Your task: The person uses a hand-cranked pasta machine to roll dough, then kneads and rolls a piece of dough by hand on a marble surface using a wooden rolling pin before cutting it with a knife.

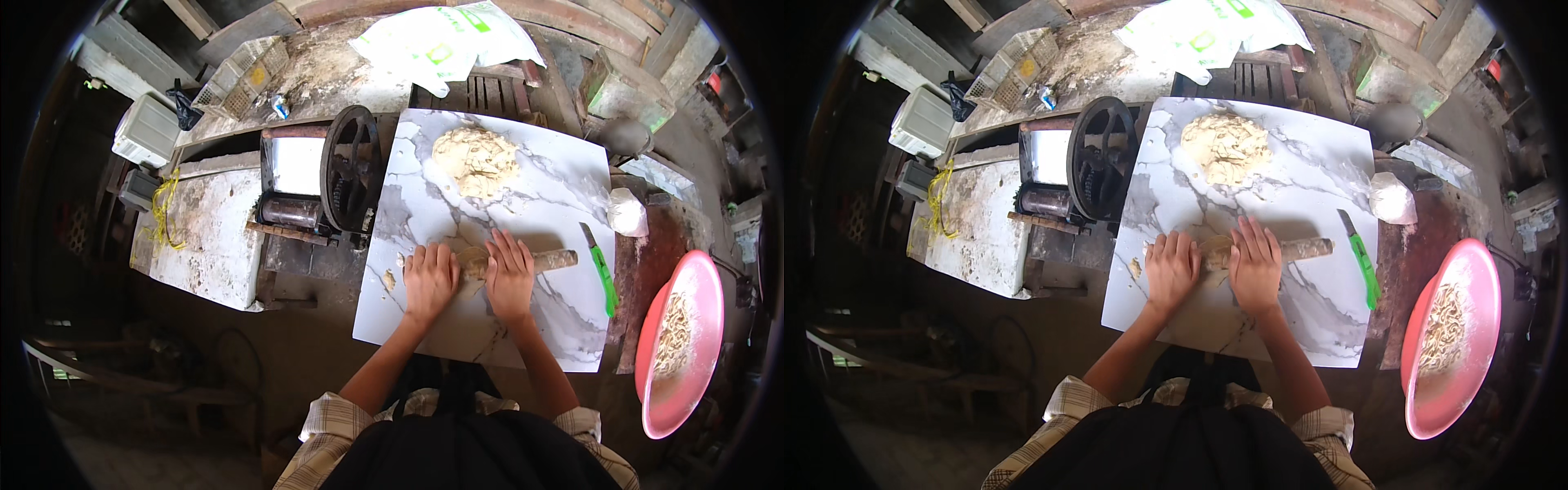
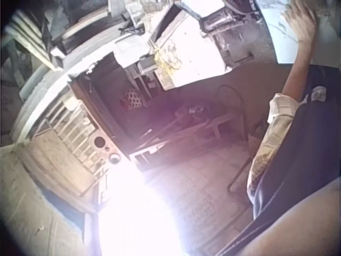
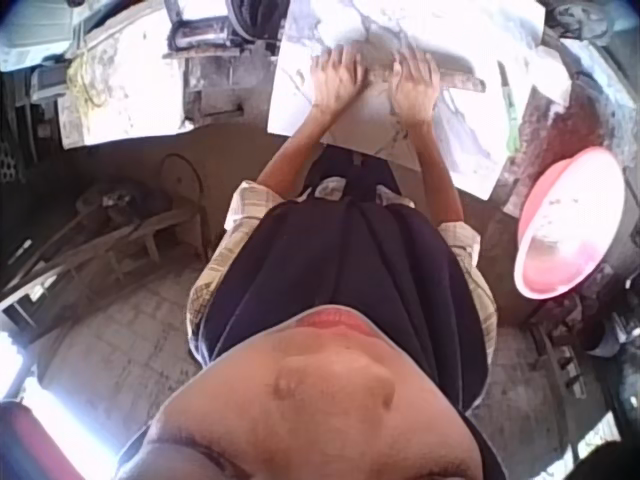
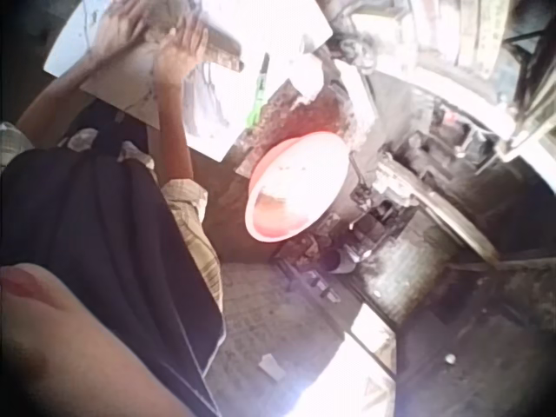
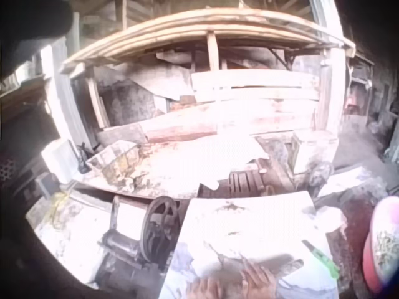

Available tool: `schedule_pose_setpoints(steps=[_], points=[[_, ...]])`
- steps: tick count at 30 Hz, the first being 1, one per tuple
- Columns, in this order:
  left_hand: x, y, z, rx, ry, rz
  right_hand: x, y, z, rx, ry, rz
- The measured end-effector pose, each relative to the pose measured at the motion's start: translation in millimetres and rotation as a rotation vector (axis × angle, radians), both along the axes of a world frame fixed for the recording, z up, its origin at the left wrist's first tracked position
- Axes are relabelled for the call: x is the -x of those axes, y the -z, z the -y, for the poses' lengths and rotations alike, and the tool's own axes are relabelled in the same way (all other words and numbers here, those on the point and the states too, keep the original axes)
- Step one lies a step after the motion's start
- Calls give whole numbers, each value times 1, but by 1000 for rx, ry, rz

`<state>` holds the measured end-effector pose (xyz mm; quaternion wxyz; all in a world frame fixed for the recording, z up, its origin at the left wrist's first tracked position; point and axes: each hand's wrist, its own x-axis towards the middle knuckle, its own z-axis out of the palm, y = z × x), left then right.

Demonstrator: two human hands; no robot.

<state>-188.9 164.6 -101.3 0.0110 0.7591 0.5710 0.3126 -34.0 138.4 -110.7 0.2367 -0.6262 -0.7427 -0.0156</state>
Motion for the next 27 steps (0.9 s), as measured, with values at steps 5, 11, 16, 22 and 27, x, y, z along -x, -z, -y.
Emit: schedule_pose_setpoints(steps=[5,11,16,22,27], points=[[-1,-4,-31,273,-25,-1,1,-6,-35,-95,3,95],[0,-3,-61,107,-141,13,6,-12,-54,-137,50,209],[7,9,13,51,-15,-91,6,-3,23,-8,2,61],[6,4,4,93,-30,-102,2,-8,8,-32,-53,-9],[-3,1,-45,18,-121,-153,1,-8,-42,-175,27,164]])
